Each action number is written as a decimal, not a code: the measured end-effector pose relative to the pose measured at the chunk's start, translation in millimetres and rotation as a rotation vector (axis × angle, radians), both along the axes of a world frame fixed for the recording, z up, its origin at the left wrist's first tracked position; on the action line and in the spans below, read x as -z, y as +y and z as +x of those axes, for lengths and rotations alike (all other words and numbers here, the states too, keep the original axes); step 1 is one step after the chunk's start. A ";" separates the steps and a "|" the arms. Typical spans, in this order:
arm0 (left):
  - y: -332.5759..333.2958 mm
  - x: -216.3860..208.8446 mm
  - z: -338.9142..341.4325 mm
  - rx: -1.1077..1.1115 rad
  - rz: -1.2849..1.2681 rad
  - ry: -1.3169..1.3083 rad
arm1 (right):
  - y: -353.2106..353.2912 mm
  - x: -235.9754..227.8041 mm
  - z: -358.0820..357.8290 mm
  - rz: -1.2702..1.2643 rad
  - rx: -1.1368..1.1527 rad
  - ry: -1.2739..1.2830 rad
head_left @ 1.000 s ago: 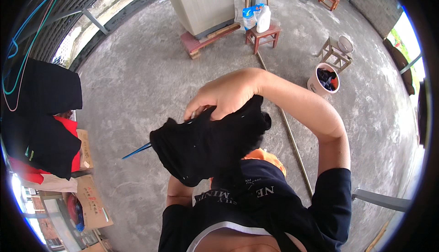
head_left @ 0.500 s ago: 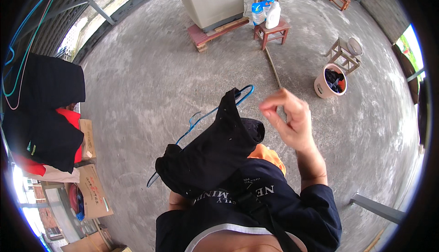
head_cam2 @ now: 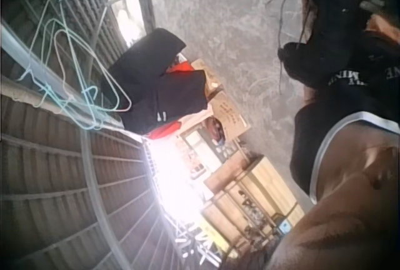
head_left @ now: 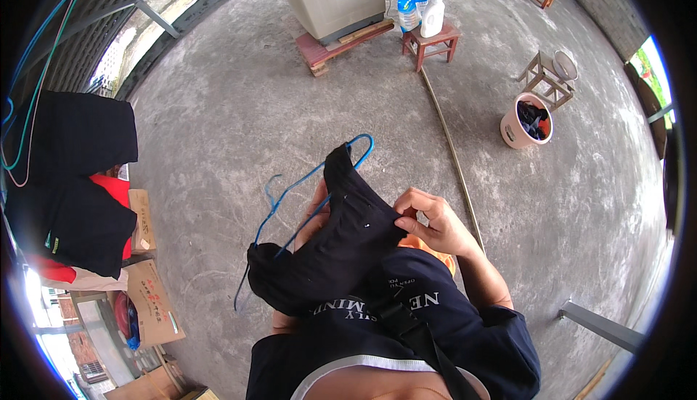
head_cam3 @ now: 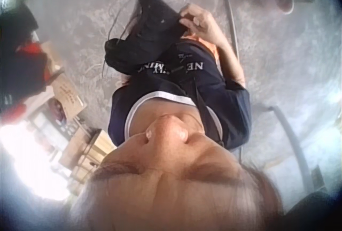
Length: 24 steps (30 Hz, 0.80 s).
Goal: The person slides a black garment onto a blue plastic hanger and then hangs the hanger on a laundry rack.
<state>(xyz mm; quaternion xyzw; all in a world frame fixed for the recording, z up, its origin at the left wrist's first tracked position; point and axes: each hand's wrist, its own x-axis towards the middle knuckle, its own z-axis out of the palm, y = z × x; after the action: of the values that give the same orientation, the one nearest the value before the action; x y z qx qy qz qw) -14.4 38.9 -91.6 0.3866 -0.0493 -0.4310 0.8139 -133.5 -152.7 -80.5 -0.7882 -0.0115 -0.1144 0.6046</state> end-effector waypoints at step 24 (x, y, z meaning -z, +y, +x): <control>-11.6 -29.1 -5.9 0.110 0.074 -0.344 | 18.1 2.7 30.7 0.537 0.139 0.051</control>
<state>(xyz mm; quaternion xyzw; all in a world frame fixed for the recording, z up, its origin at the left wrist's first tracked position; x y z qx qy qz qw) -20.3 27.3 -62.5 0.4809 -0.1930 -0.4041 0.7538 -102.8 -134.6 -83.1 -0.6012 0.0887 -0.1348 0.7826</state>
